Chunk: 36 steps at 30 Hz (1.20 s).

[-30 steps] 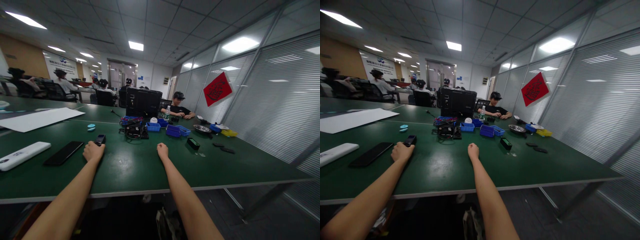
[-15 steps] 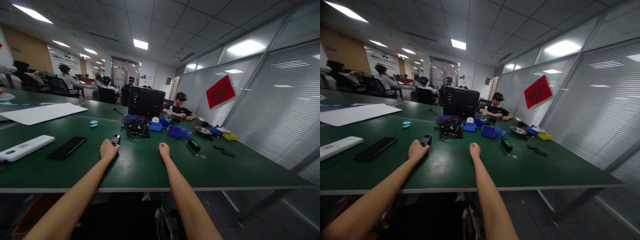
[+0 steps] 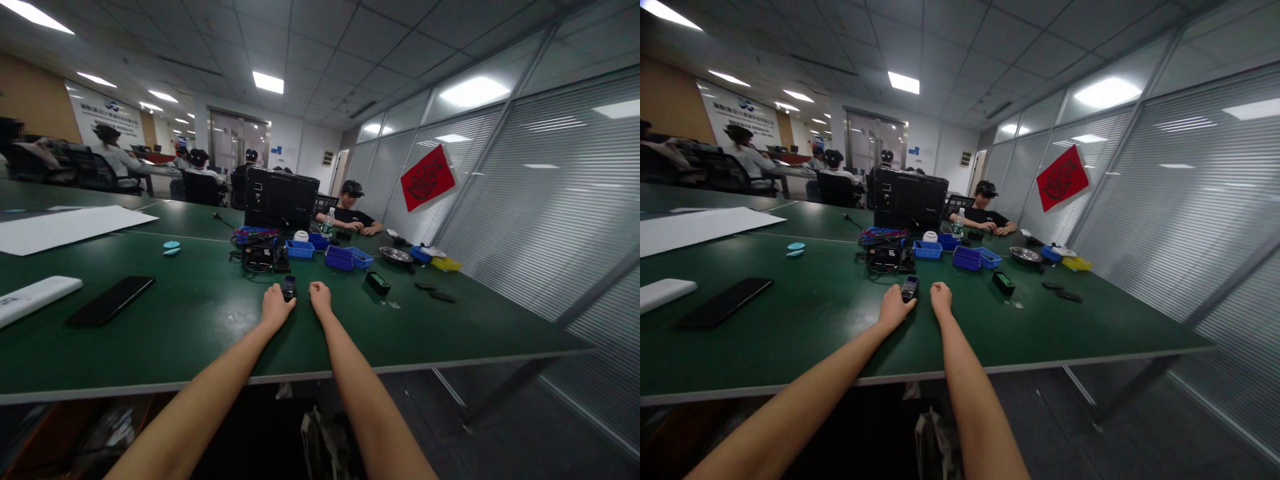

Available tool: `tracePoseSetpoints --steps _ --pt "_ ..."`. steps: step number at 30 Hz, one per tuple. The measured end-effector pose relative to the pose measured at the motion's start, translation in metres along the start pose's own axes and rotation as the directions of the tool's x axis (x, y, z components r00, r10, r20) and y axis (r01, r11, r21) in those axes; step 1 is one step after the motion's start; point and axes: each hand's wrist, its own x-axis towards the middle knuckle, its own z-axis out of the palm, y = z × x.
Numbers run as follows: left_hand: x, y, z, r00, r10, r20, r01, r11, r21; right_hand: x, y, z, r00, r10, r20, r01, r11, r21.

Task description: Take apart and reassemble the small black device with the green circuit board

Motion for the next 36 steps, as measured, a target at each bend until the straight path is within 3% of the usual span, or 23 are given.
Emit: tracePoseSetpoints --steps 5,9,12,15,23,36 --pt "0.001 -0.001 0.01 0.969 0.222 0.105 -0.205 0.966 -0.156 -0.017 -0.017 -0.003 0.993 -0.119 0.026 0.122 0.976 -0.18" --pt "0.006 -0.011 0.011 0.939 0.304 0.159 -0.263 0.935 -0.237 -0.031 -0.03 -0.002 0.978 -0.161 0.132 0.201 0.895 -0.398" --pt "0.009 -0.02 0.006 0.956 0.25 0.157 -0.193 0.932 -0.308 -0.031 -0.032 -0.002 0.977 -0.14 0.159 0.201 0.85 -0.488" --pt "0.01 -0.033 -0.004 0.983 0.157 0.098 -0.112 0.926 -0.361 -0.023 -0.025 -0.009 0.988 -0.115 0.102 0.152 0.83 -0.537" --pt "0.014 -0.051 -0.023 0.991 -0.122 -0.06 0.082 0.888 -0.452 0.001 0.013 -0.053 0.999 -0.015 -0.05 -0.018 0.797 -0.603" --pt "0.014 -0.045 -0.031 0.994 -0.11 0.012 0.104 0.887 -0.451 0.002 0.017 -0.057 0.99 0.04 -0.136 -0.11 0.821 -0.56"
